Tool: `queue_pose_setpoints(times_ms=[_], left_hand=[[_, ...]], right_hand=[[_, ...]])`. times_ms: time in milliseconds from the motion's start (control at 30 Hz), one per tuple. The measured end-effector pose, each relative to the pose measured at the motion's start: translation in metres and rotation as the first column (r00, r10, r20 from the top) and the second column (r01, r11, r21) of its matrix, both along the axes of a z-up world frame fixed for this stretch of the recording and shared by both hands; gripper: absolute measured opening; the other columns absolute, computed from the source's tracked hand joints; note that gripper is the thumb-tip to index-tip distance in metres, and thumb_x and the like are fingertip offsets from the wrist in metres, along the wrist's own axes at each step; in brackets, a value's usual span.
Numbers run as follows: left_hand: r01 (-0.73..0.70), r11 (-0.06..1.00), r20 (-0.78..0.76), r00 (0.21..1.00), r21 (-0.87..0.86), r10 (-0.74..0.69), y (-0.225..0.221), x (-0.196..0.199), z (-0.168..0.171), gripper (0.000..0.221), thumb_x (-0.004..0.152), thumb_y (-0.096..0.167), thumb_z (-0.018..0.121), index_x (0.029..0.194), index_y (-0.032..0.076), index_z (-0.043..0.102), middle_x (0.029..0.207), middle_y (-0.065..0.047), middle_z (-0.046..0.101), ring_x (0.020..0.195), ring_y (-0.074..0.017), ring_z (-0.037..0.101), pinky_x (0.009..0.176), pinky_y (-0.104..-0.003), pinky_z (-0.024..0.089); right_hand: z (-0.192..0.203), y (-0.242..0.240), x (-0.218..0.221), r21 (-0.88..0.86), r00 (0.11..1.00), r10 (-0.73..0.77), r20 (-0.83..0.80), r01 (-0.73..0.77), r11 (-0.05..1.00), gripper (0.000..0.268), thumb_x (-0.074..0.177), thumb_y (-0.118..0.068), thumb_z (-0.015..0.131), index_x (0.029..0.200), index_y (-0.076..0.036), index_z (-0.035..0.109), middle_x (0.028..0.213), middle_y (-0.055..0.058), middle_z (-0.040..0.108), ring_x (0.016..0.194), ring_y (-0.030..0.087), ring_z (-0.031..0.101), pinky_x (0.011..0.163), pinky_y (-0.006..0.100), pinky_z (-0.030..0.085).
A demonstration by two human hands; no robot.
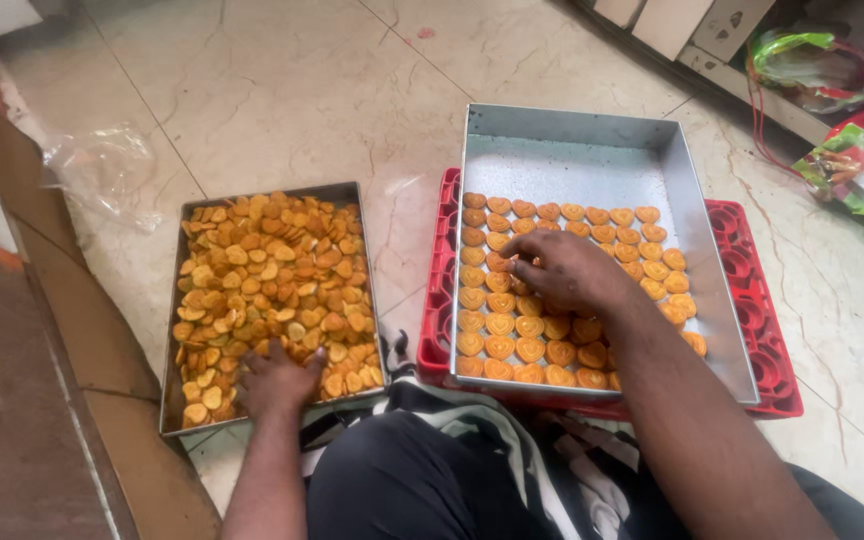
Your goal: The person picks up heart-shaped snacks from one tray and arranges them in neat rows on a rectangular baking sheet while sitting on the floor.
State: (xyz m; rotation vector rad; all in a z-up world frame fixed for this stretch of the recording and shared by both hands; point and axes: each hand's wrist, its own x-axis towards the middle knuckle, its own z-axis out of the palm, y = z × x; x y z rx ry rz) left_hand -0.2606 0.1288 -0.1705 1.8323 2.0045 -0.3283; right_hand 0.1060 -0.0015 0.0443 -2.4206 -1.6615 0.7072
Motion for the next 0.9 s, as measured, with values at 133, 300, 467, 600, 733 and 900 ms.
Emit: queue_pose_setpoints(times_ms=[133,300,467,600,733,900], left_hand=[[0.083,0.993,-0.039,0.996,0.079,-0.08,0.0,0.001,-0.016,0.087,0.096,0.073,0.043,0.161,0.019,0.025,0.161,-0.028,0.025,0.146,-0.0485,0.029,0.113,-0.064,0.031],[0.038,0.999,0.004,0.999,0.028,-0.038,-0.004,0.002,-0.003,0.081,0.095,0.07,0.048,0.156,0.017,0.034,0.151,-0.023,0.044,0.137,-0.0409,0.047,0.102,-0.058,0.047],[-0.008,0.982,0.06,0.998,0.189,-0.004,-0.002,-0.004,-0.001,0.067,0.097,0.069,0.054,0.136,0.016,0.061,0.131,-0.013,0.066,0.123,-0.0344,0.062,0.093,-0.055,0.055],[-0.036,0.926,0.145,0.989,0.375,-0.02,0.013,-0.012,0.0,0.068,0.09,0.068,0.061,0.138,0.019,0.061,0.126,-0.014,0.067,0.112,-0.0367,0.066,0.088,-0.055,0.055],[-0.414,0.874,0.474,0.841,0.254,0.261,0.042,-0.014,-0.011,0.064,0.088,0.062,0.072,0.123,0.01,0.064,0.114,-0.018,0.069,0.104,-0.0358,0.067,0.086,-0.05,0.055],[-0.714,0.62,0.899,-0.03,-0.325,0.436,0.066,-0.021,-0.034,0.038,0.095,0.046,0.069,0.106,0.012,0.056,0.101,-0.009,0.071,0.085,-0.0243,0.065,0.068,-0.039,0.051]], right_hand=[[0.009,-0.004,-0.005,-0.009,1.0,0.009,0.016,-0.008,1.0,0.041,0.098,-0.041,0.057,0.134,-0.021,0.065,0.128,0.007,0.071,0.115,0.024,0.068,0.103,0.041,0.052],[0.008,-0.007,-0.005,-0.045,1.0,-0.025,-0.006,0.025,0.999,0.043,0.097,-0.043,0.057,0.135,-0.023,0.064,0.13,0.005,0.069,0.116,0.023,0.068,0.103,0.041,0.051],[0.003,-0.01,0.004,0.025,0.999,0.024,-0.022,-0.024,0.999,0.043,0.096,-0.042,0.059,0.134,-0.022,0.065,0.128,0.007,0.07,0.115,0.024,0.068,0.101,0.041,0.053],[0.004,-0.013,0.004,-0.016,1.0,0.007,-0.017,-0.007,1.0,0.045,0.096,-0.045,0.059,0.135,-0.023,0.065,0.126,0.005,0.072,0.111,0.022,0.07,0.1,0.04,0.054],[0.008,-0.022,0.006,-0.035,0.998,-0.047,-0.048,0.046,0.998,0.045,0.095,-0.046,0.058,0.135,-0.026,0.064,0.125,0.004,0.069,0.108,0.021,0.07,0.097,0.04,0.055],[0.01,-0.021,0.006,0.019,1.0,-0.01,-0.017,0.01,1.0,0.045,0.096,-0.047,0.058,0.133,-0.024,0.065,0.12,0.003,0.073,0.106,0.021,0.07,0.098,0.04,0.054]])
